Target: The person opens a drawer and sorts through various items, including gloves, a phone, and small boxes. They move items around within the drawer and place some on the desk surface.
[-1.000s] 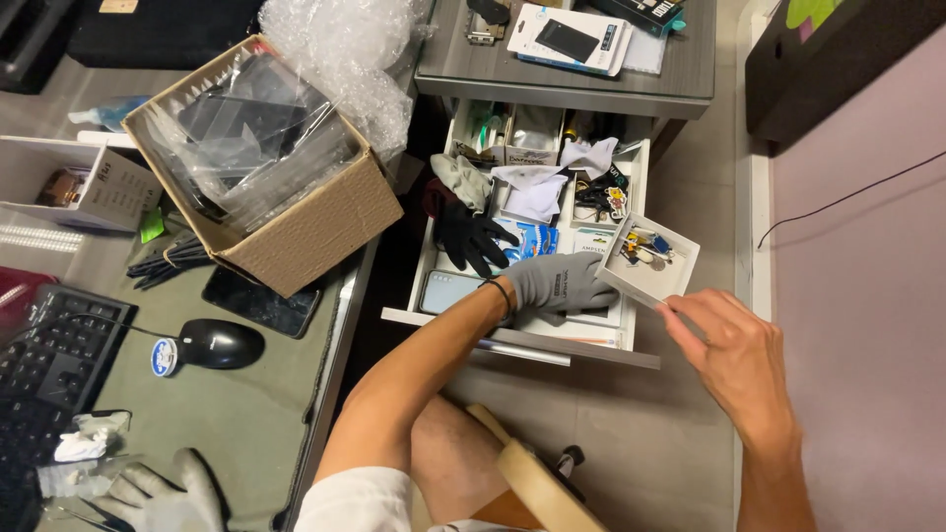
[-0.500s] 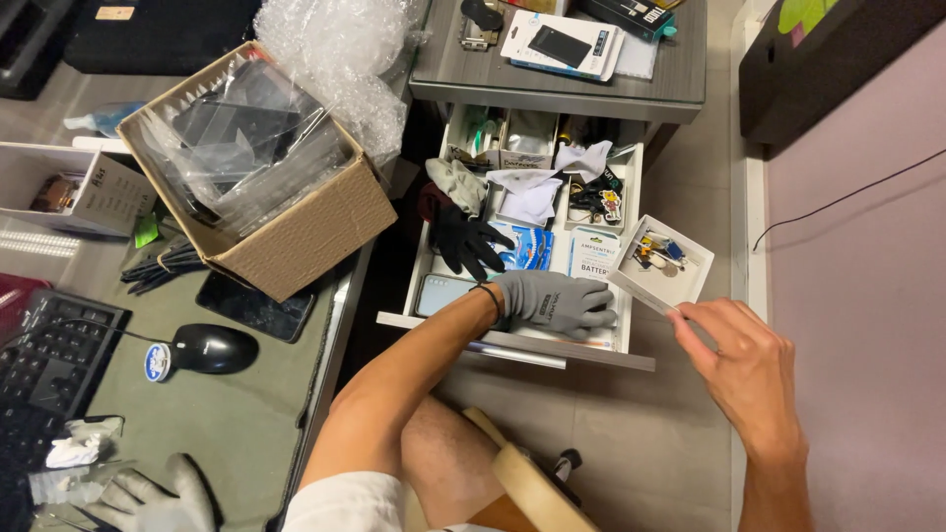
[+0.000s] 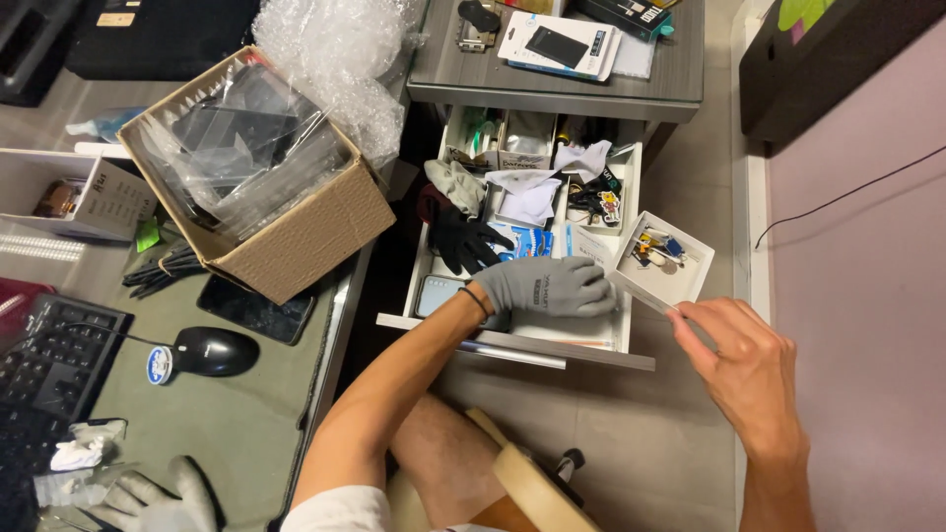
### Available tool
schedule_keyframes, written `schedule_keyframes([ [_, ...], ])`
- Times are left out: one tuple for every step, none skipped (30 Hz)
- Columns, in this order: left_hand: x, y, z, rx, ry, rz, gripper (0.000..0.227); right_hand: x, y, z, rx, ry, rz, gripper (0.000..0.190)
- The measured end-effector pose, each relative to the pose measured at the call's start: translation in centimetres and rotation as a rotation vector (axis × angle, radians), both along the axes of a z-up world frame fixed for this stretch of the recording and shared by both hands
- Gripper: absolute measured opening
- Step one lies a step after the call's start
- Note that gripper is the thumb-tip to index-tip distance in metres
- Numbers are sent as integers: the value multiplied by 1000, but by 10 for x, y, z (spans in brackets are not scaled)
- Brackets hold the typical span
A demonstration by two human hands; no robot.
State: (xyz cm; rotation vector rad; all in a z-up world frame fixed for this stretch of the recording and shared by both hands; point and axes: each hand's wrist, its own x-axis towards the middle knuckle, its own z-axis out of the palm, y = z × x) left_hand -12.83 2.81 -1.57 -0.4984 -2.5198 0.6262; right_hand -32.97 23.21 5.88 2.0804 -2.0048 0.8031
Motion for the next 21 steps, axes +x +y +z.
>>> schedule_keyframes([
  [7, 2, 5, 3, -1, -1, 26, 1, 0, 0, 3, -1, -1, 7],
  [15, 2, 12, 65, 0, 77, 22, 1, -2, -1, 7, 3, 4, 7],
  [23, 3, 18, 126, 1, 155, 18, 2, -4, -1, 10, 7, 9, 7],
  [33, 3, 21, 128, -3, 156, 18, 3, -7, -3, 12, 3, 10, 7],
  [43, 3, 24, 149, -18, 254, 22, 3, -10, -5, 29, 0, 20, 6],
  [53, 4, 26, 172, -32, 351, 25, 3, -12, -7, 49, -2, 31, 5],
  [61, 5, 29, 176, -34, 353, 25, 3, -16, -12, 53, -3, 33, 5],
  [70, 5, 33, 224, 17, 403, 24, 2, -23, -17, 77, -11, 59, 5],
  [78, 5, 37, 272, 68, 452, 23, 3, -29, -21, 101, -18, 86, 6],
  [85, 3, 24, 265, 71, 453, 23, 2, -35, -29, 94, -17, 87, 6],
  [91, 1, 11, 290, 164, 520, 27, 2, -42, -36, 149, -53, 143, 7],
  [96, 1, -3, 319, 257, 583, 35, 2, -47, -43, 209, -89, 196, 10],
  [100, 0, -3, 317, 258, 580, 35, 5, -53, -46, 206, -88, 195, 10],
  [104, 2, -5, 325, 294, 619, 33, 8, -59, -49, 261, -73, 242, 11],
  [108, 3, -7, 332, 330, 658, 31, 12, -64, -52, 316, -58, 290, 12],
  [110, 4, -7, 335, 330, 661, 31, 11, -70, -58, 319, -58, 292, 12],
  [112, 5, -7, 348, 348, 681, 30, 10, -76, -65, 383, -9, 327, 15],
  [114, 6, -8, 362, 366, 701, 29, 9, -82, -72, 447, 39, 362, 17],
  [113, 7, -6, 365, 366, 703, 29, 10, -86, -74, 451, 40, 363, 17],
  [113, 7, -4, 360, 373, 704, 29, 11, -90, -77, 497, 87, 378, 19],
  [113, 8, -2, 354, 380, 704, 29, 11, -95, -79, 543, 134, 393, 22],
])
